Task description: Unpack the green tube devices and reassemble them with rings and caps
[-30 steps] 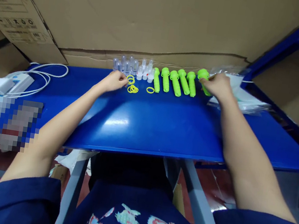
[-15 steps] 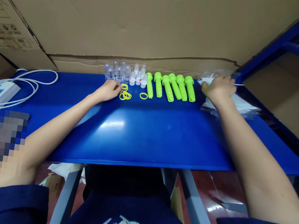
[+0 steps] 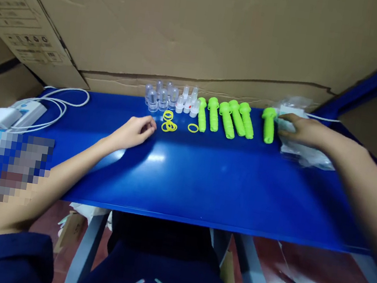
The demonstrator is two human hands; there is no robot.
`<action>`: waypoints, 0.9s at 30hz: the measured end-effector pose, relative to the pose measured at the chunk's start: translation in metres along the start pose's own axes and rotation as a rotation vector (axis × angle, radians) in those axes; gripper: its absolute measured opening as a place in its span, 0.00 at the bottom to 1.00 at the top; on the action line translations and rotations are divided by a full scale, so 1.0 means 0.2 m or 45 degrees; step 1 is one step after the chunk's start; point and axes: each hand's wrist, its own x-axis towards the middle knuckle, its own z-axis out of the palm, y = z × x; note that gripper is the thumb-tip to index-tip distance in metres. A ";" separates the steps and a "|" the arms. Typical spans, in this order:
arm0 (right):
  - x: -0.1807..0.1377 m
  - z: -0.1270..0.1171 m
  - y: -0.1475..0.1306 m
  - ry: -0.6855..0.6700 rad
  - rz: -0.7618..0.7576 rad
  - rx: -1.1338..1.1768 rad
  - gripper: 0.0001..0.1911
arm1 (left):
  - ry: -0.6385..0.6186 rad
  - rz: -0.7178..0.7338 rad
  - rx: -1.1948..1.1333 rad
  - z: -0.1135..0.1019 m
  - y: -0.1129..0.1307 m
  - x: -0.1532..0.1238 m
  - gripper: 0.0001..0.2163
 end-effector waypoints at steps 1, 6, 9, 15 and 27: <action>-0.02 -0.01 0.00 -0.074 0.018 -0.042 0.37 | -0.023 0.008 0.032 -0.01 0.01 -0.06 0.12; -0.21 -0.04 0.00 0.168 -0.340 0.007 0.31 | -0.027 -0.096 0.213 -0.13 -0.02 -0.34 0.17; -0.37 -0.03 -0.03 0.371 -0.571 0.081 0.34 | 0.145 -0.304 0.419 -0.31 -0.12 -0.46 0.21; -0.53 -0.05 -0.10 0.508 -0.755 0.096 0.32 | 0.478 -1.249 0.885 -0.83 -0.64 -0.67 0.39; -0.54 -0.06 -0.13 0.598 -0.847 0.131 0.24 | 0.319 -1.411 1.009 -0.92 -0.95 -0.80 0.47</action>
